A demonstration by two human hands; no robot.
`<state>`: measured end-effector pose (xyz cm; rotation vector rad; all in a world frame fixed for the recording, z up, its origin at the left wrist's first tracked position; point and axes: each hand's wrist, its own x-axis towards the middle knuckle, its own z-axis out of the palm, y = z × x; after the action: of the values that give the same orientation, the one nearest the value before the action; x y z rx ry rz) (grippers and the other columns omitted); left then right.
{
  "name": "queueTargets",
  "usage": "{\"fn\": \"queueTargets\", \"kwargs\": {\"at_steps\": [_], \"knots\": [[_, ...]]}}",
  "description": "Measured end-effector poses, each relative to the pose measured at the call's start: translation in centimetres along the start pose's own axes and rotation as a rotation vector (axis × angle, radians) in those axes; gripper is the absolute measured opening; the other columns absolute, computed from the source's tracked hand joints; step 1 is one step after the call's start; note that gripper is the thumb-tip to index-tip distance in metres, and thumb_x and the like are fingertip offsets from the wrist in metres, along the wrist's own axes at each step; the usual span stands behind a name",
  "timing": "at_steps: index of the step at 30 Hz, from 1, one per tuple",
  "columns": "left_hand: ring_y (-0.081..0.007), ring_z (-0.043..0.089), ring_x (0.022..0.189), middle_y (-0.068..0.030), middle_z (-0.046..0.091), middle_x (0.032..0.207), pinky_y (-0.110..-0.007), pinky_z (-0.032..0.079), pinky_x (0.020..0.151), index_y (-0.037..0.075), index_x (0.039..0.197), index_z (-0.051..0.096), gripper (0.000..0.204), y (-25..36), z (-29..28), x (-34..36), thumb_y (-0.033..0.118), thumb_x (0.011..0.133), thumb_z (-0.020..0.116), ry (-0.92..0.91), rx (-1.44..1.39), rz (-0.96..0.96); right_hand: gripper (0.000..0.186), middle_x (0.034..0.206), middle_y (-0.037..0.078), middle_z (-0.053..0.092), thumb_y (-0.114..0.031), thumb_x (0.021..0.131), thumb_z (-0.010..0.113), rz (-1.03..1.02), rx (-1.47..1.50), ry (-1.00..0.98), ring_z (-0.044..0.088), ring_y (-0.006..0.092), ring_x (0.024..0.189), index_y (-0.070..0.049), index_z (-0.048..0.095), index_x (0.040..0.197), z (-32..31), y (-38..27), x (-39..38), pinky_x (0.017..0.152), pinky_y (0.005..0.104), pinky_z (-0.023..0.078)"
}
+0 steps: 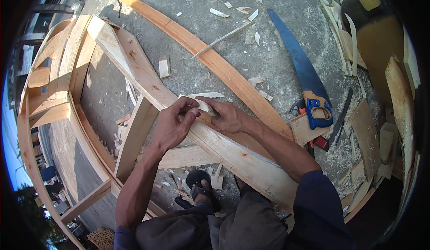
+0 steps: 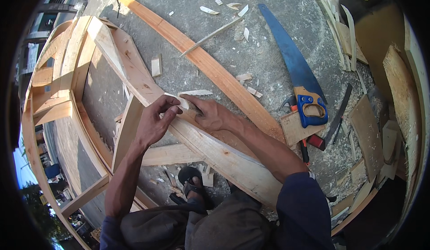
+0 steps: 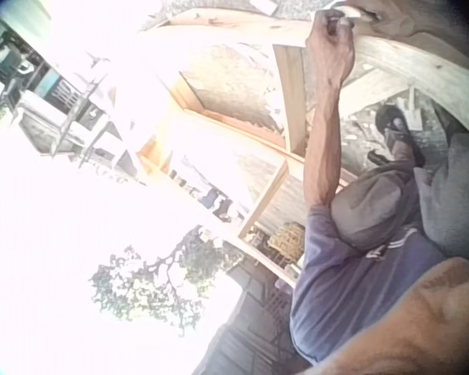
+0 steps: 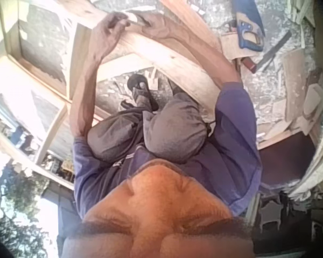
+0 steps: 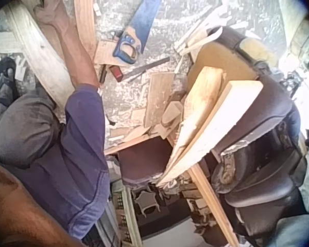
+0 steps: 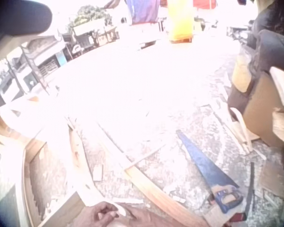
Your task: Using a hammer and saw to build a wooden furniture frame outdoors.
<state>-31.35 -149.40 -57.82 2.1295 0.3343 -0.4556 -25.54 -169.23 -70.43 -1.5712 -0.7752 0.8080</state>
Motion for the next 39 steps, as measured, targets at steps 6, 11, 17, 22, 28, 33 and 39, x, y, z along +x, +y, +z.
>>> {"fn": "queueTargets", "kwargs": {"at_steps": [6, 11, 17, 22, 28, 33, 39], "knots": [[-0.0306, 0.061, 0.118, -0.0151, 0.061, 0.128, -0.040, 0.053, 0.095, 0.010, 0.131, 0.064, 0.039, 1.1, -1.3, 0.4, 0.016, 0.094, 0.074, 0.216, 0.424, 0.254, 0.070, 0.120, 0.026, 0.070, -0.005, 0.086, 0.061, 0.036, -0.022, 0.162, 0.073, 0.0369, 0.105, -0.006, 0.045, 0.154, -1.7, -2.9, -0.3, 0.093, 0.0438, 0.055], [-0.0274, 0.063, 0.114, -0.0141, 0.064, 0.125, -0.040, 0.054, 0.094, 0.010, 0.131, 0.065, 0.037, 1.7, -0.1, 0.7, 0.021, 0.096, 0.074, 0.276, 0.483, 0.388, 0.069, 0.117, 0.025, 0.072, -0.004, 0.085, 0.067, -0.213, -0.333, 0.305, 0.074, 0.0350, 0.102, -0.004, 0.048, 0.152, -1.6, -4.1, -0.4, 0.090, 0.0440, 0.057], [-0.0178, 0.066, 0.104, -0.0055, 0.072, 0.110, -0.035, 0.053, 0.097, 0.001, 0.122, 0.066, 0.027, -0.7, -2.9, 2.4, 0.022, 0.105, 0.065, 0.006, -0.178, -0.046, 0.067, 0.118, 0.021, 0.075, -0.014, 0.091, 0.078, -0.052, 0.034, 0.358, 0.074, 0.0257, 0.109, -0.001, 0.051, 0.151, -1.3, -7.2, -2.0, 0.093, 0.0371, 0.058], [-0.0207, 0.063, 0.116, -0.0083, 0.067, 0.118, -0.037, 0.051, 0.101, 0.004, 0.134, 0.064, 0.039, 0.5, -1.5, 2.4, 0.016, 0.098, 0.072, -0.100, 0.395, 0.302, 0.071, 0.121, 0.023, 0.073, -0.019, 0.091, 0.078, 0.042, -0.035, 0.475, 0.076, 0.0306, 0.104, -0.004, 0.046, 0.153, -0.8, -6.4, -1.7, 0.087, 0.0410, 0.062], [-0.0292, 0.070, 0.109, -0.0149, 0.073, 0.116, -0.041, 0.053, 0.096, 0.007, 0.132, 0.070, 0.036, -2.9, -3.9, 3.3, 0.013, 0.096, 0.071, 0.020, -0.033, 0.054, 0.061, 0.110, 0.025, 0.074, -0.017, 0.094, 0.074, -0.051, -0.013, 0.447, 0.077, 0.0345, 0.088, -0.001, 0.049, 0.147, -0.6, -6.1, -0.6, 0.075, 0.0432, 0.062], [-0.0318, 0.071, 0.106, -0.0152, 0.076, 0.111, -0.039, 0.047, 0.107, 0.005, 0.128, 0.070, 0.032, -2.4, -4.0, 3.9, 0.014, 0.097, 0.066, 0.004, 0.482, 0.079, 0.049, 0.091, 0.027, 0.071, -0.013, 0.093, 0.068, 0.011, -0.201, 0.349, 0.074, 0.0422, 0.077, -0.001, 0.052, 0.138, 0.7, -5.4, -0.3, 0.068, 0.0473, 0.059], [-0.0276, 0.069, 0.115, -0.0128, 0.076, 0.114, -0.050, 0.030, 0.122, 0.011, 0.132, 0.069, 0.034, -3.0, -4.6, 2.5, 0.017, 0.100, 0.060, -0.040, 0.397, 0.067, 0.055, 0.081, 0.025, 0.070, -0.009, 0.088, 0.075, -0.013, -0.401, 0.176, 0.073, 0.0409, 0.074, -0.005, 0.055, 0.140, 1.5, -3.2, 0.3, 0.064, 0.0477, 0.056]]}}
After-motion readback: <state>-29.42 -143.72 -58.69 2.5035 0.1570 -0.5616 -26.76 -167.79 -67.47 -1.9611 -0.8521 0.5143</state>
